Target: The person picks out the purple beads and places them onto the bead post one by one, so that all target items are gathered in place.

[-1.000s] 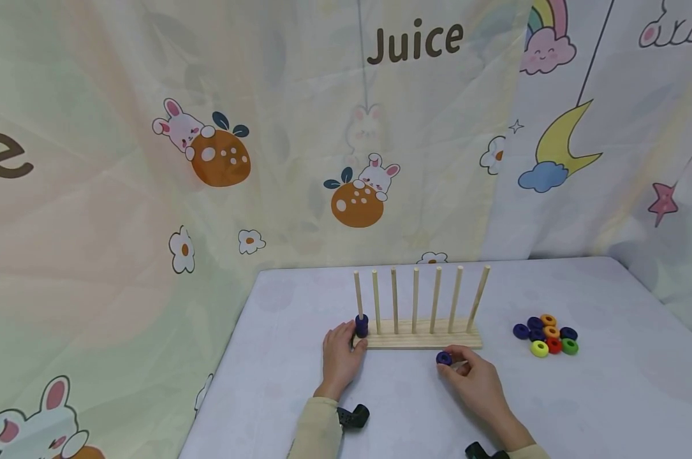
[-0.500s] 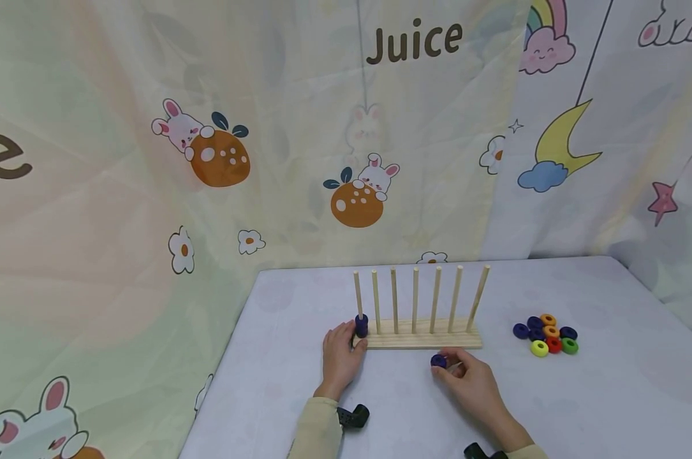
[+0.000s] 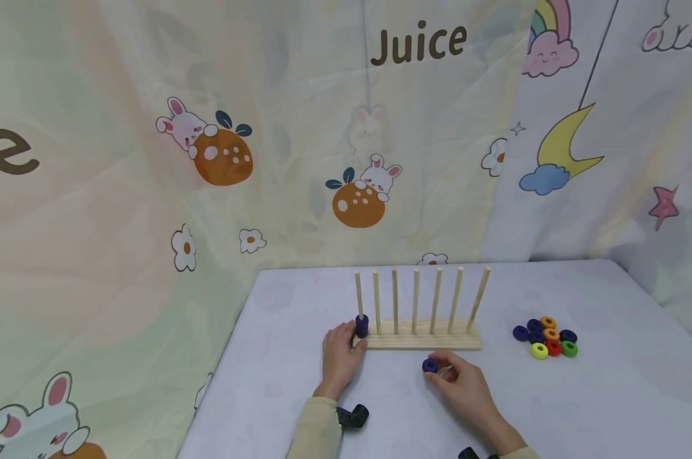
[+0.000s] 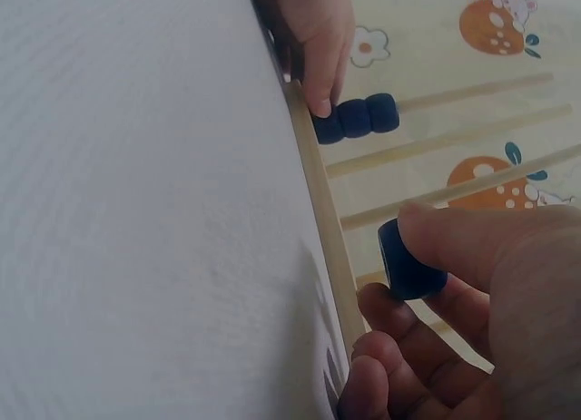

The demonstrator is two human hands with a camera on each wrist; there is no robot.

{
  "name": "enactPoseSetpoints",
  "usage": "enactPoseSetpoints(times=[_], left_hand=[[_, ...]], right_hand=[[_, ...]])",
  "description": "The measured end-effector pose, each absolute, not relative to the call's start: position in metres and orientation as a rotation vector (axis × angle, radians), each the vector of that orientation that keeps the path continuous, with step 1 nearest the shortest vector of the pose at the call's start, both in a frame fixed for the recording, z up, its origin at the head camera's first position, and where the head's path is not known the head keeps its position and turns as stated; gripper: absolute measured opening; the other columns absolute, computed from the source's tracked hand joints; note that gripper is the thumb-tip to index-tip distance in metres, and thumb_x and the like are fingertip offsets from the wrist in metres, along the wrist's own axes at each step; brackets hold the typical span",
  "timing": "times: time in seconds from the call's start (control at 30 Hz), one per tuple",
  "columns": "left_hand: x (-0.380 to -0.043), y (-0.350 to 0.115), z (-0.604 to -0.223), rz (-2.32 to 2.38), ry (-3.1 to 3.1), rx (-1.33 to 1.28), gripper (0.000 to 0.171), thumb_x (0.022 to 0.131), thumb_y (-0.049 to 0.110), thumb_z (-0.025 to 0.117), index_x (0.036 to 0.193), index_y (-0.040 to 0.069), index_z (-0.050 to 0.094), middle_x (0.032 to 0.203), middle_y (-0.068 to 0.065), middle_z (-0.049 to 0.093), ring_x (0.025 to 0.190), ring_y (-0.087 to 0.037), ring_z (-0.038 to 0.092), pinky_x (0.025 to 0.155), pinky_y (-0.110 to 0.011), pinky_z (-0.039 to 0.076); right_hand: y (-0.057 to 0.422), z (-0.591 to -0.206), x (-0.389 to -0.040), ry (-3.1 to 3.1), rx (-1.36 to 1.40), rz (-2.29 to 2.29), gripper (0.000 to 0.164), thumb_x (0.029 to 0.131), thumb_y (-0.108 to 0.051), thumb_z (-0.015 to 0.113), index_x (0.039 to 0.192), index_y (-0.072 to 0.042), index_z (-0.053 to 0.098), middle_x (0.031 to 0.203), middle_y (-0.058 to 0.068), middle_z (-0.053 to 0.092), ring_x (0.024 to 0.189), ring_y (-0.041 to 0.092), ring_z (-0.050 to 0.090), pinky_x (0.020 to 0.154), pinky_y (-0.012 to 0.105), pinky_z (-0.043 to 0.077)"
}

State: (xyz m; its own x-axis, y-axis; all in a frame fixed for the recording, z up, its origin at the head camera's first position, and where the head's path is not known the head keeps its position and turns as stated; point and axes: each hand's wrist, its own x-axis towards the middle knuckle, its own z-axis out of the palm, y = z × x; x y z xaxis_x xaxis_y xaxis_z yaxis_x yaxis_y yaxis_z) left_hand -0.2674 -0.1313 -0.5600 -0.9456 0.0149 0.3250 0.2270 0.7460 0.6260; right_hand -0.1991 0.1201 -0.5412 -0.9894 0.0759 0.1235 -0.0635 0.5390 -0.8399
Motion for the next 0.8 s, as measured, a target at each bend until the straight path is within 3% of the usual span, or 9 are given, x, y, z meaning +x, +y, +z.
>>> enactPoseSetpoints(times=[0.8], left_hand=[[-0.266,-0.130,-0.557,-1.008,-2.653,-0.185,0.047,0.091,0.023,0.067,0.131,-0.001,0.059,0.136,-0.012,0.059,0.131,-0.032,0.047,0.115,-0.054,0.024]], right_hand=[[0.104,-0.543,-0.196,-2.532,0.079,1.467,0.031,0.074,-0.008,0.084,0.103,-0.013,0.072,0.088,-0.002,0.069,0.059,0.003,0.049,0.052,0.020,0.042]])
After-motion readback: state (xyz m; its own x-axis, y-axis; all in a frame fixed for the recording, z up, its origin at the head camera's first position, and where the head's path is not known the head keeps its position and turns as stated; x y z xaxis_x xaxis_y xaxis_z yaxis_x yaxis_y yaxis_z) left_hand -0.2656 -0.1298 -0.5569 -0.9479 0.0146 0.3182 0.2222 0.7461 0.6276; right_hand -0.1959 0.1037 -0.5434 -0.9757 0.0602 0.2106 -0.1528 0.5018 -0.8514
